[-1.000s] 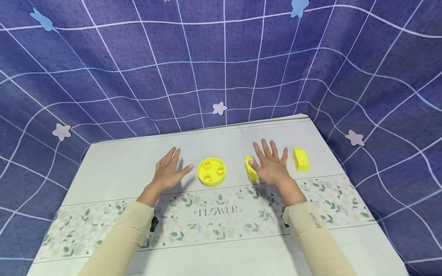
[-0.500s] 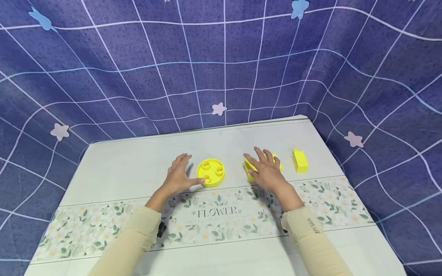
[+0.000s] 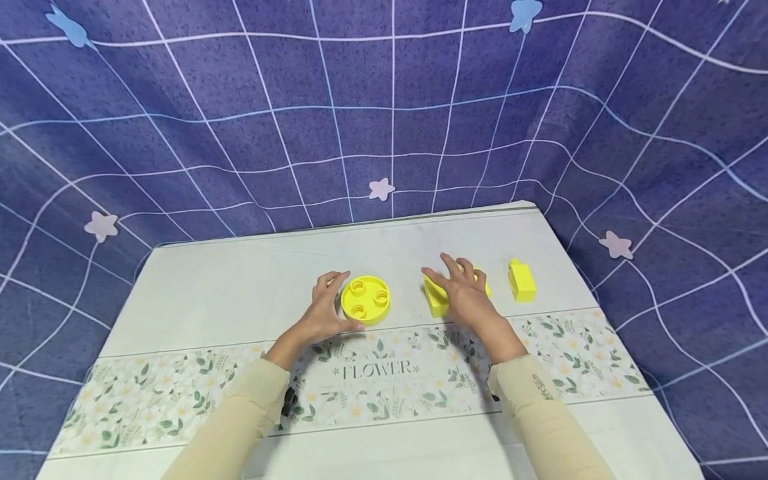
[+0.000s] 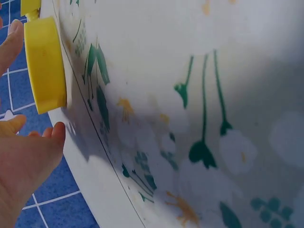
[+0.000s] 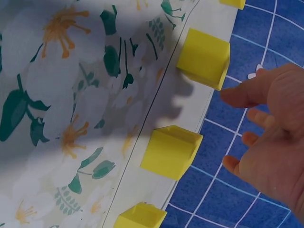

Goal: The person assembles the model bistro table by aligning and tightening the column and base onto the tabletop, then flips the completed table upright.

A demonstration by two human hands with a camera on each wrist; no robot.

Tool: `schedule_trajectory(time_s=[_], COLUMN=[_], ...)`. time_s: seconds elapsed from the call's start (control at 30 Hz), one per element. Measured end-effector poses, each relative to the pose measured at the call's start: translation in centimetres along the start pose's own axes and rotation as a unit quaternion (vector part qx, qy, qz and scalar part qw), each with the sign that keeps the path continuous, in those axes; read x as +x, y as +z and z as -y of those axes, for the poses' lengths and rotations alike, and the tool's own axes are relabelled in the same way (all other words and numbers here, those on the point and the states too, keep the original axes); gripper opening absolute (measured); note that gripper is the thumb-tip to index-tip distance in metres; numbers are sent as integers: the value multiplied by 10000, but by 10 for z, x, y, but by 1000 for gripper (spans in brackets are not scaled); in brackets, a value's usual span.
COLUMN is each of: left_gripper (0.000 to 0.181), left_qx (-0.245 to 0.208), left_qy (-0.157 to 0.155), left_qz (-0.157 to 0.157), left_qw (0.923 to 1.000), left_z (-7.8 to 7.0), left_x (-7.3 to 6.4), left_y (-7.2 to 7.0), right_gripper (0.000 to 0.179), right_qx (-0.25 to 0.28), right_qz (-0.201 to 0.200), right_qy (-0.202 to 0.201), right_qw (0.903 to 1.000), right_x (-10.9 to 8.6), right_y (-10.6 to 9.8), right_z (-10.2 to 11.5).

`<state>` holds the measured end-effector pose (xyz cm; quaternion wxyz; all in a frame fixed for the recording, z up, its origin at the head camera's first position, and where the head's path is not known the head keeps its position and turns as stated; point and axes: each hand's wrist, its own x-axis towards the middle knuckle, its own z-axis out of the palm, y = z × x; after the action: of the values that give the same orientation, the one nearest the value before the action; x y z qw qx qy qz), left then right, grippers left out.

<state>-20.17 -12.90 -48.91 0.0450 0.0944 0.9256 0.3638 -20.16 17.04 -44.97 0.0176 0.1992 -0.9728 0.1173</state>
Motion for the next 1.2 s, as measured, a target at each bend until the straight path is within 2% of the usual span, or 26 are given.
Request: schedule_trajectory(time_s=[0.2,0.73,1.03,1.2], left_gripper=[117,115,109,108], left_qx=[-34,252,-102,-135], left_qy=[-115,-463,-394,-422], left_qz=[48,257,225,189], left_qw=[9999,9983,9989,9988], left_z=[-1,-6,-1,-1], left_x=[4,13,17,18], left_y=[4,7,10,11], right_gripper=[90,99,97,90], right_qx=[-261,-336,-359,-391], right_qz=[154,401,540,582], right_qy=[-38,-120,-287,-331], right_qw=[9995,9986,9975,9970], right_x=[2,3,4,4], right_y=[5,10,12,13], right_z=[-2,1,0,-1])
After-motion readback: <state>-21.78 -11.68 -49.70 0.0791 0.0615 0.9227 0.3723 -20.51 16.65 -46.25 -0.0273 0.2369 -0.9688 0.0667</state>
